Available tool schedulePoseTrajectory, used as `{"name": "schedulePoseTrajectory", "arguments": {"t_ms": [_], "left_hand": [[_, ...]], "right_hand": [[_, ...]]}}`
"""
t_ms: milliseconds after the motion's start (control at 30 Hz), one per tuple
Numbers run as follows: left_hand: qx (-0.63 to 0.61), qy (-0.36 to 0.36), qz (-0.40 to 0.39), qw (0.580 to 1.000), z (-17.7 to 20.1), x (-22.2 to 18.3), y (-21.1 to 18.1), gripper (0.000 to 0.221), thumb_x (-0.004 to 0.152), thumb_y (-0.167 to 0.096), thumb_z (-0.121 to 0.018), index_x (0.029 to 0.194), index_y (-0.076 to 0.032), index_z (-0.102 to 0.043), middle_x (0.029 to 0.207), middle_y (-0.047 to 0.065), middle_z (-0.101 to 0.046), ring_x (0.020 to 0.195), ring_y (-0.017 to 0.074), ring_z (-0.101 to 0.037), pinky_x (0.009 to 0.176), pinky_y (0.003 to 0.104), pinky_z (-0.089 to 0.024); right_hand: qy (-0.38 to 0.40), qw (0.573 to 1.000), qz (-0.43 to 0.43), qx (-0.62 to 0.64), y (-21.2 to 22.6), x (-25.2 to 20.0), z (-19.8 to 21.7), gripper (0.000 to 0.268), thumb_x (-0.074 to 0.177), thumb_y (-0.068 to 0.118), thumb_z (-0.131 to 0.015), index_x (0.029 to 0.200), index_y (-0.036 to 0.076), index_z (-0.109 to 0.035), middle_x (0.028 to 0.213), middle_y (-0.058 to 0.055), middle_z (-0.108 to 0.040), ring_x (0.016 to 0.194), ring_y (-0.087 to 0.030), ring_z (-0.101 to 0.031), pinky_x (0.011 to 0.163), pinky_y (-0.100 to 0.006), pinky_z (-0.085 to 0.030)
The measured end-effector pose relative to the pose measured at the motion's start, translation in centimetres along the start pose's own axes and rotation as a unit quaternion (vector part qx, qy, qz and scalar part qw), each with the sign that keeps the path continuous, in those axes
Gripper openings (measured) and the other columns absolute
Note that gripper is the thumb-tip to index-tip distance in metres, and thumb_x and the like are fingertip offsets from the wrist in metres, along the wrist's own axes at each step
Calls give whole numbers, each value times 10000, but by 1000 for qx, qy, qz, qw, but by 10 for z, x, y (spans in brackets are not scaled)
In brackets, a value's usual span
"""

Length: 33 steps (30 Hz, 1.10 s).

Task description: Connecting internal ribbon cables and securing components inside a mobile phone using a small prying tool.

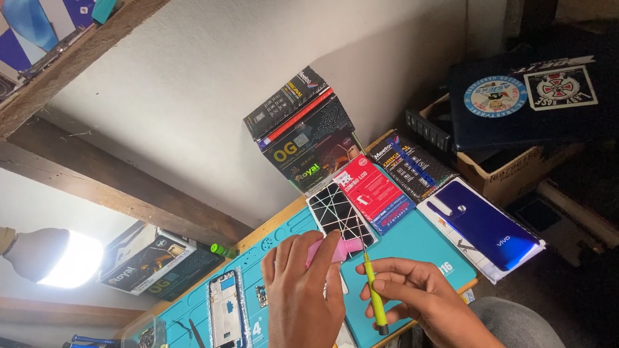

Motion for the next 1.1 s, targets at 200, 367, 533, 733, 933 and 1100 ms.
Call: {"name": "schedulePoseTrajectory", "arguments": {"t_ms": [200,367,533,733,933,1100], "left_hand": [[2,11,12,1000,0,1,1,424,906,-95,-767,1320,-183,-759,1274,73,-690,1190,316,-607,1010,583,-425],[19,17,8,1000,0,2,1,421,899,-97,-777,1310,-187,-765,1280,73,-689,1202,318,-603,1038,598,-413],[15,21,10,1000,1,2,1,432,891,-80,-771,1311,-181,-761,1278,73,-688,1202,316,-601,1059,598,-404],[-106,0,99,989,11,1,11,375,933,-178,-757,1308,-190,-756,1266,22,-747,1183,271,-654,1022,522,-438],[-302,-54,360,881,3,-9,69,514,838,-212,-844,1344,-167,-769,1211,12,-828,1092,175,-760,946,372,-614],[-353,-105,464,806,-23,-24,122,457,892,-251,-811,1319,-113,-726,1179,93,-835,1035,203,-779,794,361,-639]], "right_hand": [[-2,1000,0,-2,-1,1,0,361,956,41,-718,1276,-92,-820,950,-274,-811,744,-378,-752,609,-404,-559],[3,1000,2,5,-3,3,1,380,949,34,-721,1290,-105,-812,958,-284,-816,739,-387,-756,597,-412,-584],[4,1000,1,3,-4,4,2,378,950,48,-723,1287,-96,-813,959,-283,-813,742,-386,-755,598,-405,-575],[-2,1000,-2,-17,3,-2,-3,398,949,77,-726,1297,-84,-836,941,-253,-814,742,-346,-750,611,-371,-550],[-35,999,-15,-38,6,-4,-7,427,962,85,-704,1331,-78,-843,953,-260,-812,781,-352,-732,701,-415,-539],[-33,998,4,-45,-3,2,-4,441,972,78,-688,1350,-98,-830,973,-278,-815,778,-377,-724,682,-439,-519]]}}
Point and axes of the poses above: each hand's wrist, its own x-axis towards the middle knuckle, its own z-axis out of the back of the hand, y = z × x, the point moved 5 cm from there along x, towards the middle knuckle
